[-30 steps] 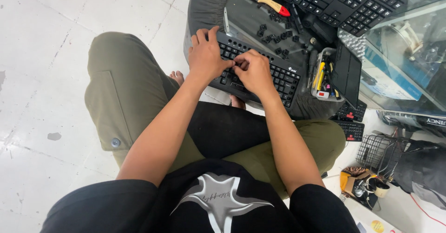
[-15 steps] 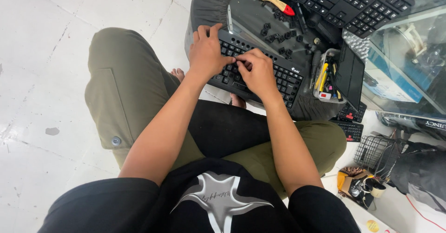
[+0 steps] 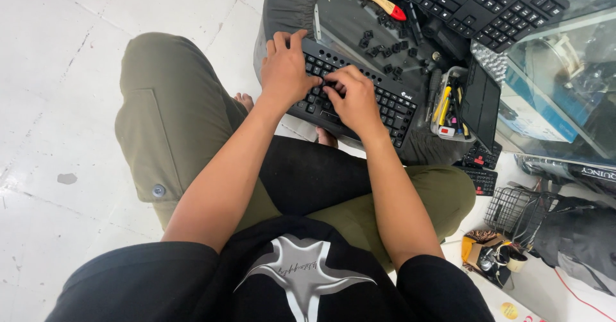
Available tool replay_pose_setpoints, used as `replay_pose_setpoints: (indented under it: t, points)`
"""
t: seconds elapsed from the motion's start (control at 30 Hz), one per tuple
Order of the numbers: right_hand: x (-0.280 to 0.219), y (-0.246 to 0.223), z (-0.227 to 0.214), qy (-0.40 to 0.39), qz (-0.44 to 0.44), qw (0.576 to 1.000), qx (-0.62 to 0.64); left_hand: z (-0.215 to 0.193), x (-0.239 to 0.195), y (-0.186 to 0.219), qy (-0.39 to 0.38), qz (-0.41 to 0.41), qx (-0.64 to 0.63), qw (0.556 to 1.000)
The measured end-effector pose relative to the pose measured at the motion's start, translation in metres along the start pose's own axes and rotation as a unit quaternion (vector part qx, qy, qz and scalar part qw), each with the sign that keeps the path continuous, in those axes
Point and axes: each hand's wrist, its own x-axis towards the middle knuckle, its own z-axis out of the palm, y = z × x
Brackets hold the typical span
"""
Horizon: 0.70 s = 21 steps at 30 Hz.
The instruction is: The person sits cross-legged on the floor and assembles a black keyboard by inserting keycaps into the keyboard base. They pick up keycaps from a nearby pile and press them into place one by one.
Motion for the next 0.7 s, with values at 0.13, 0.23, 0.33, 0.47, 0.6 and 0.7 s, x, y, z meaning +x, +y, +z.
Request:
replay_pose_setpoints:
  t: [0.13, 0.23, 0.33, 0.47, 0.6, 0.7]
  points:
    - [0.003, -0.003, -0.003, -0.004, 0.035, 0.999, 0.006, -0.004, 0.001, 0.002, -0.014, -0.01, -0.002, 1.0]
    - [0.004, -0.005, -0.004, -0.01, 0.047, 0.999, 0.0, -0.006, 0.002, 0.003, -0.03, -0.024, -0.012, 0.999]
    - [0.006, -0.008, -0.003, -0.008, 0.063, 0.998, 0.011, -0.006, 0.002, 0.003, -0.039, -0.028, -0.006, 0.999]
    - [0.007, -0.004, -0.003, -0.009, 0.051, 0.999, 0.013, -0.006, 0.004, 0.002, -0.043, -0.024, -0.005, 0.999]
    - [0.008, -0.013, -0.008, -0.012, 0.035, 0.999, 0.015, -0.01, 0.002, 0.006, -0.052, -0.033, 0.001, 0.998]
    - [0.007, -0.009, -0.006, -0.004, 0.035, 0.999, 0.019, -0.004, 0.003, 0.002, -0.04, -0.018, 0.016, 0.999]
